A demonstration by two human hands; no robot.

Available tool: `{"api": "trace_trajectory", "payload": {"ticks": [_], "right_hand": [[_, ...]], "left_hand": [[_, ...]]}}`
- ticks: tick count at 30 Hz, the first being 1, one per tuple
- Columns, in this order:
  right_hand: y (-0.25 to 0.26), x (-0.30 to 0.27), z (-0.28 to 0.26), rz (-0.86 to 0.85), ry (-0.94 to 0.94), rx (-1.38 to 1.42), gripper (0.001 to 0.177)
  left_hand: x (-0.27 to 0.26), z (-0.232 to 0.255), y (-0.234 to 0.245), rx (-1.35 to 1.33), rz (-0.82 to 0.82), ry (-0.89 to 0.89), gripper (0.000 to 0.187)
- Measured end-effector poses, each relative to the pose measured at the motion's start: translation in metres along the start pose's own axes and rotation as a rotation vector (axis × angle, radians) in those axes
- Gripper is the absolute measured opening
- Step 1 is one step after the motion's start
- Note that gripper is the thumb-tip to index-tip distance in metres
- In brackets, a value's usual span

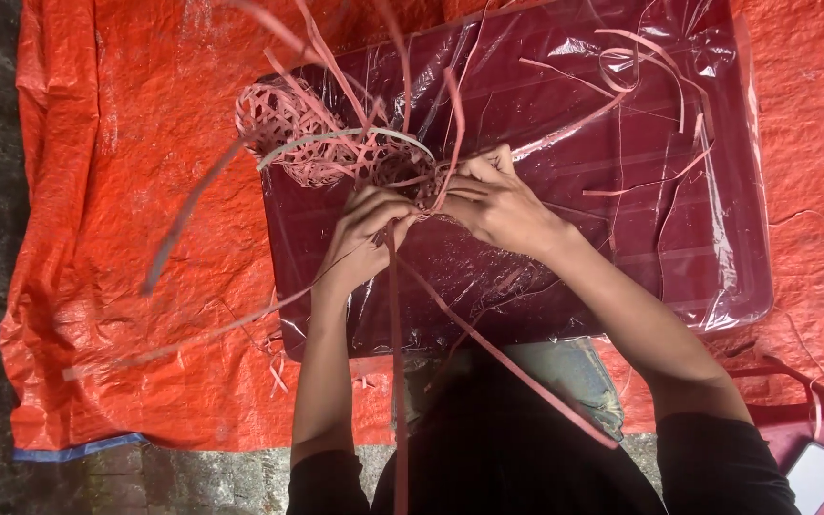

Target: Weaving a small cylindrical basket using thin pink plastic strips.

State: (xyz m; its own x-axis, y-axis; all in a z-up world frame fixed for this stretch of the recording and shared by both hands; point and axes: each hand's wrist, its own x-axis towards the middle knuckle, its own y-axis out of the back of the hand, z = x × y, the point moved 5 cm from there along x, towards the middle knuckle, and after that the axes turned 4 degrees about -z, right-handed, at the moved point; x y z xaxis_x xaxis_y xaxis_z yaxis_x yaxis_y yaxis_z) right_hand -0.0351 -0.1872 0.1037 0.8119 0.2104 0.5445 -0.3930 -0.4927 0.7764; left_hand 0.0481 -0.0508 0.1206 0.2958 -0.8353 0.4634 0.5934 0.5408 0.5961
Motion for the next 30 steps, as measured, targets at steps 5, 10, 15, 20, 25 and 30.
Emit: {"api": "trace_trajectory", "payload": {"ticks": [5, 10, 15, 20, 25, 30], "right_hand": [[0.015, 0.003, -0.002, 0.093, -0.024, 0.013, 0.012], [0.022, -0.027, 0.009, 0.347, -0.092, 0.006, 0.027], [0.025, -0.059, -0.021, 0.655, 0.020, -0.057, 0.014], [-0.007, -0.054, -0.025, 0.561, -0.126, 0.195, 0.008], [0.002, -0.031, -0.011, 0.558, -0.251, 0.417, 0.013], [0.000, -0.020, -0.007, 0.450, -0.270, 0.443, 0.021]], "left_hand": [[-0.013, -0.024, -0.004, -0.021, 0.013, 0.031, 0.013], [-0.013, -0.033, 0.002, 0.010, 0.035, 0.033, 0.017], [-0.004, -0.019, 0.016, -0.170, 0.126, 0.045, 0.014], [0.003, -0.010, 0.012, -0.304, 0.068, 0.056, 0.011], [0.003, -0.015, 0.000, -0.431, 0.009, 0.069, 0.011], [0.003, -0.017, 0.001, -0.473, 0.011, 0.119, 0.014]]}}
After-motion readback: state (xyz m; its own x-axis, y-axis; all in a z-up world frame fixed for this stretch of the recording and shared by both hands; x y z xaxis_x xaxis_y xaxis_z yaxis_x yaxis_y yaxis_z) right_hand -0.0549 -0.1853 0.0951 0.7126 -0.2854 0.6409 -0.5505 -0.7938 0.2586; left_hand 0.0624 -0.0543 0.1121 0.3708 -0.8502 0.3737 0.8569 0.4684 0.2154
